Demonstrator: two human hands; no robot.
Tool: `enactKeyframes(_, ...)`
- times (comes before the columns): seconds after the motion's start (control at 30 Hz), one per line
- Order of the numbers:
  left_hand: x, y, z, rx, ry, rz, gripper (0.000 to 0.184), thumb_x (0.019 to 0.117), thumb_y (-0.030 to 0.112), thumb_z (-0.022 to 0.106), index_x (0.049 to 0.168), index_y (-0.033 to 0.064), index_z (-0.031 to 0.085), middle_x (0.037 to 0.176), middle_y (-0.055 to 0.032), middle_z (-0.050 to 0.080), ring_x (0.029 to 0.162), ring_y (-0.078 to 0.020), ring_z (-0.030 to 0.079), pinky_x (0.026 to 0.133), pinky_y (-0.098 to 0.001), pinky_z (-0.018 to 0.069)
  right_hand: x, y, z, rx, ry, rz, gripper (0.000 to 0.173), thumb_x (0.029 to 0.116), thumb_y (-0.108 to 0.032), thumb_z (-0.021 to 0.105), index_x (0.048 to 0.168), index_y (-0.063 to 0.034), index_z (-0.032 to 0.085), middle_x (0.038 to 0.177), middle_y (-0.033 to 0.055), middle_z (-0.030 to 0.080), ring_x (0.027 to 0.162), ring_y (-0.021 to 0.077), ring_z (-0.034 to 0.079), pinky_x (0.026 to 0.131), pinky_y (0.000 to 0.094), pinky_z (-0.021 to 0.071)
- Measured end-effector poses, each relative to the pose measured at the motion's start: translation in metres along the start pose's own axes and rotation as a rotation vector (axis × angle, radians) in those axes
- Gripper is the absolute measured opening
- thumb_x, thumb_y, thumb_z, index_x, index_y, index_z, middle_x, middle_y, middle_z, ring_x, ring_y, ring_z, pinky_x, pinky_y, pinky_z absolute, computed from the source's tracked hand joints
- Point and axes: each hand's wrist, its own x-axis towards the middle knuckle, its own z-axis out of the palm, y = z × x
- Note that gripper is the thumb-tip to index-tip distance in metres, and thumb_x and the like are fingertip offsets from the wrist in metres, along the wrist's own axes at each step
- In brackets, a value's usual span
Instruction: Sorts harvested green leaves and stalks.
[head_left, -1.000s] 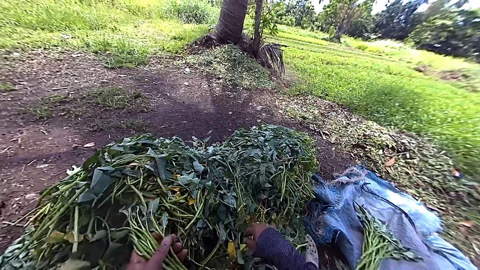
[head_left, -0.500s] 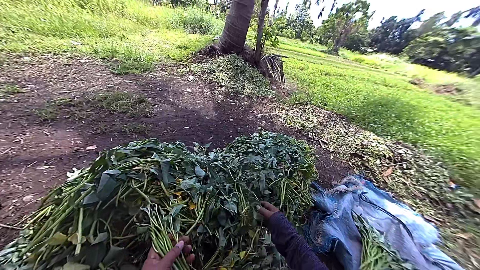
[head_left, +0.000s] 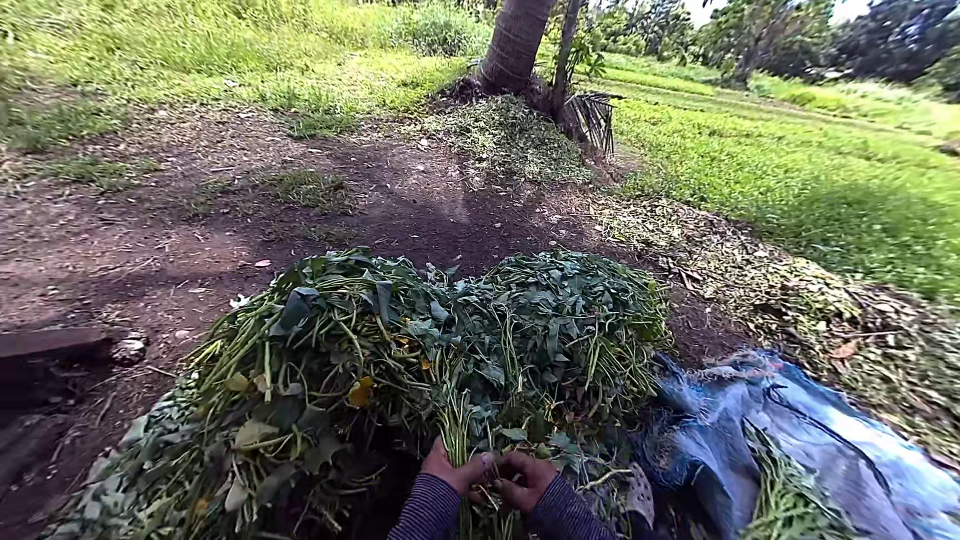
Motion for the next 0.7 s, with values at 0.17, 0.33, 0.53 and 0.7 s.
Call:
enactKeyframes(0.17,0.004,-0.008,-0.004,0.200,0.058,0.069,0.073,0.0838,0.012,0.086,0.142,0.0002,0.043,0.106,-0.0190,0.070,0.080,-0.0277,0.073,0.070,-0.0439,0.0623,0.000,-0.005,0.024,-0.333,0.013,-0.130,0.032,0.1029,-0.012,0.058,0.127,0.0086,0.063,0.123,0.0260,0.068,0.118,0.0363,0.066,0.108,0.0508,0.0477)
enactKeyframes(0.33,0.000,-0.005,-0.007,0.124,0.083,0.081,0.058,0.0851,0.009,0.084,0.132,0.0007,0.051,0.098,-0.0177,0.070,0.070,-0.0242,0.072,0.063,-0.0387,0.0625,-0.001,0.014,0.037,0.400,-0.071,0.045,0.038,0.1082,-0.034,0.051,0.128,-0.0017,0.056,0.095,0.0102,0.071,0.070,0.0194,0.069,0.061,0.0362,0.0579)
enactKeyframes(0.53,-0.004,-0.002,-0.012,0.136,0.079,0.134,0.051,0.0849,0.010,0.085,0.126,0.0009,0.056,0.097,-0.0136,0.070,0.073,-0.0196,0.070,0.067,-0.0357,0.0604,0.024,0.012,0.059,1.035,0.048,0.264,0.028,0.1129,-0.033,0.037,0.109,-0.0086,0.050,0.067,0.0004,0.054,0.049,0.0116,0.054,0.047,0.0267,0.0505)
enactKeyframes(0.7,0.003,-0.003,-0.021,-0.038,0.113,0.231,0.053,0.0842,0.004,0.082,0.129,-0.0019,0.053,0.098,-0.0125,0.075,0.074,-0.0178,0.072,0.067,-0.0331,0.0602,0.025,0.009,0.063,0.772,0.186,0.276,0.020,0.1108,-0.017,0.045,0.119,0.0010,0.051,0.077,0.0068,0.056,0.059,0.0140,0.058,0.057,0.0286,0.0527)
